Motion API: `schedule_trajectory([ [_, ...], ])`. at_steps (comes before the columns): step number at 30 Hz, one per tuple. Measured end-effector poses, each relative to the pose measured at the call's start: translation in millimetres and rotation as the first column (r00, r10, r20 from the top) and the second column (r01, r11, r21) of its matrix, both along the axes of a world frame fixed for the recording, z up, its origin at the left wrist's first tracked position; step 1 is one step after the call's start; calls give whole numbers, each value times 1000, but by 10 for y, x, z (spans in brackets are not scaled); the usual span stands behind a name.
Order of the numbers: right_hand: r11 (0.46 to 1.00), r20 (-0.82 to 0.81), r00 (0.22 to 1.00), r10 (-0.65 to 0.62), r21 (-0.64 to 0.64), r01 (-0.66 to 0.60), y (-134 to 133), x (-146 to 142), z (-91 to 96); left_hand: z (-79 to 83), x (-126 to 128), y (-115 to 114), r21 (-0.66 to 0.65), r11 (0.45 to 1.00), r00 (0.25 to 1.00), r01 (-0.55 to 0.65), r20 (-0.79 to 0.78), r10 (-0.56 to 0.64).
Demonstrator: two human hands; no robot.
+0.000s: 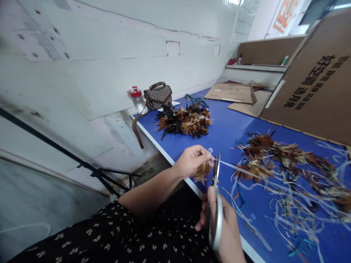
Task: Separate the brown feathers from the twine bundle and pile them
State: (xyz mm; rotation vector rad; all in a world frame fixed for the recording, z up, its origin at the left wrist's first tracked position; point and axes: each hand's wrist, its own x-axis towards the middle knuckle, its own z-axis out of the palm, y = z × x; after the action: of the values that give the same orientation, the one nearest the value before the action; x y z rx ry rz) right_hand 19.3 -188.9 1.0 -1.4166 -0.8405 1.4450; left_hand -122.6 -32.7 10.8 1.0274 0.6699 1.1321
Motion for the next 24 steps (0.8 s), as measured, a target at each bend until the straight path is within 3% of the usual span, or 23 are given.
schedule_trajectory([
  [11,998,-87,994,-63,4,63,31,47,-282,-14,-22,-25,-25,999,999,29,35,-28],
  [20,998,-84,995,-60,13,61,15,46,-318,8,-56,-41,-48,999,1000,26,-1,-26],
  [24,999,-59,997,-40,16,41,-11,-14,-234,10,-73,-39,-46,999,1000,20,17,-19],
])
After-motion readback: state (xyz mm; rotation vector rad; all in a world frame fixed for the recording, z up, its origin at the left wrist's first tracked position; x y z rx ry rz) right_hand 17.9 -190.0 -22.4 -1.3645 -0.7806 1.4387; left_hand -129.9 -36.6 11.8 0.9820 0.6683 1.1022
